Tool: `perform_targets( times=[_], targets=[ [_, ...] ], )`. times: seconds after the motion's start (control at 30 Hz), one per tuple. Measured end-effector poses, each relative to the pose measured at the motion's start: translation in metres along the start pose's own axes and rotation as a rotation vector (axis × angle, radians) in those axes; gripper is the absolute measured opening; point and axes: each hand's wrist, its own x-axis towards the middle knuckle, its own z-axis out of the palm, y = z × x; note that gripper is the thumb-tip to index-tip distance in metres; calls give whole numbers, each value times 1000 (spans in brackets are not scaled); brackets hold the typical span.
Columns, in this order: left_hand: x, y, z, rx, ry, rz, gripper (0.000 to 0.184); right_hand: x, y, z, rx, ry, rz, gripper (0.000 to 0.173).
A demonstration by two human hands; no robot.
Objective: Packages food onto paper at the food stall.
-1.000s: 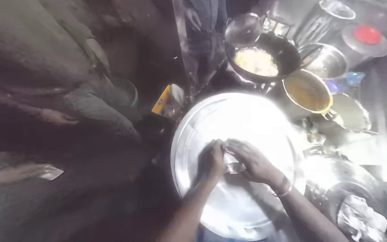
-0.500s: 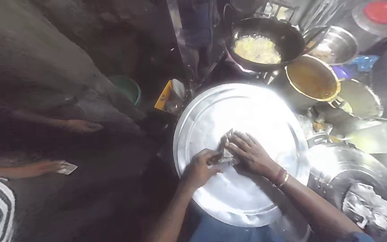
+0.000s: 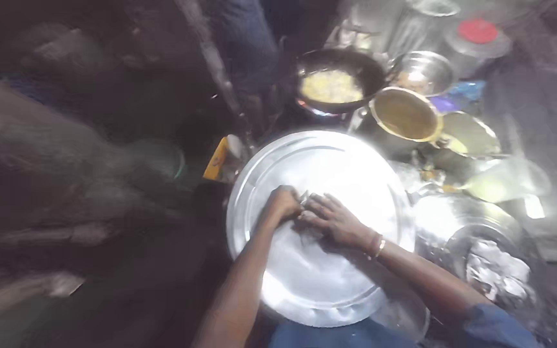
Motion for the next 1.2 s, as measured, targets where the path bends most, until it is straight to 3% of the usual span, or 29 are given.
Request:
perform_targets(
  times=[0.07, 0.1, 0.17, 0.23, 0.3, 0.37, 0.47, 0.57, 0.63, 0.7, 0.73, 0.8, 0.9, 0.97, 1.03, 1.13, 1.2],
  targets=[
    [-8, -5, 3, -41, 94, 118, 38, 0, -3, -8, 36, 50, 33, 49],
    [-14, -13, 11, -191, 184, 213, 42, 1, -2, -15, 77, 84, 59, 50],
    [-26, -26, 36, -662, 324, 387, 49, 5, 3, -18, 181, 241, 146, 47],
    [-41, -19, 63, -1056, 241, 436, 58, 6, 7, -20, 386, 401, 270, 49],
    [-54, 6, 86, -1370, 58, 465, 34, 11, 3, -21, 499, 491, 347, 52],
    [-59, 38, 93, -1502, 23, 362, 19, 14, -20, -25, 414, 443, 413, 60],
    [-54, 51, 88, -1393, 63, 238, 16, 3, -46, -37, 346, 295, 468, 85],
    [-65, 45, 88, -1380, 27, 232, 16, -34, -59, -67, 636, 311, 392, 85],
    [-72, 40, 91, -1398, 10, 290, 15, -75, -65, -109, 712, 398, 470, 70],
    [-70, 28, 95, -1366, -5, 493, 19, -119, -81, -181, 510, 613, 939, 48],
    [-65, 22, 95, -1283, 11, 639, 24, -142, -80, -221, 342, 816, 1165, 38],
    [-67, 26, 85, -1016, 30, 872, 40, -227, -18, -275, -150, 1347, 1059, 40],
    [-104, 77, 67, -610, 94, 1014, 57, -323, 74, -388, -313, 1672, 1140, 76],
    [-129, 120, 61, -392, 57, 1186, 68, -356, 121, -427, -221, 1619, 1193, 85],
    [-154, 167, 60, -260, 4, 1317, 72, -364, 129, -431, -150, 1473, 1084, 61],
    [-181, 215, 65, -134, -130, 1395, 65, -343, 68, -388, -111, 1318, 779, 33],
    [-187, 229, 65, -60, -185, 1601, 56, -318, 8, -347, 5, 1081, 475, 25]
  ],
)
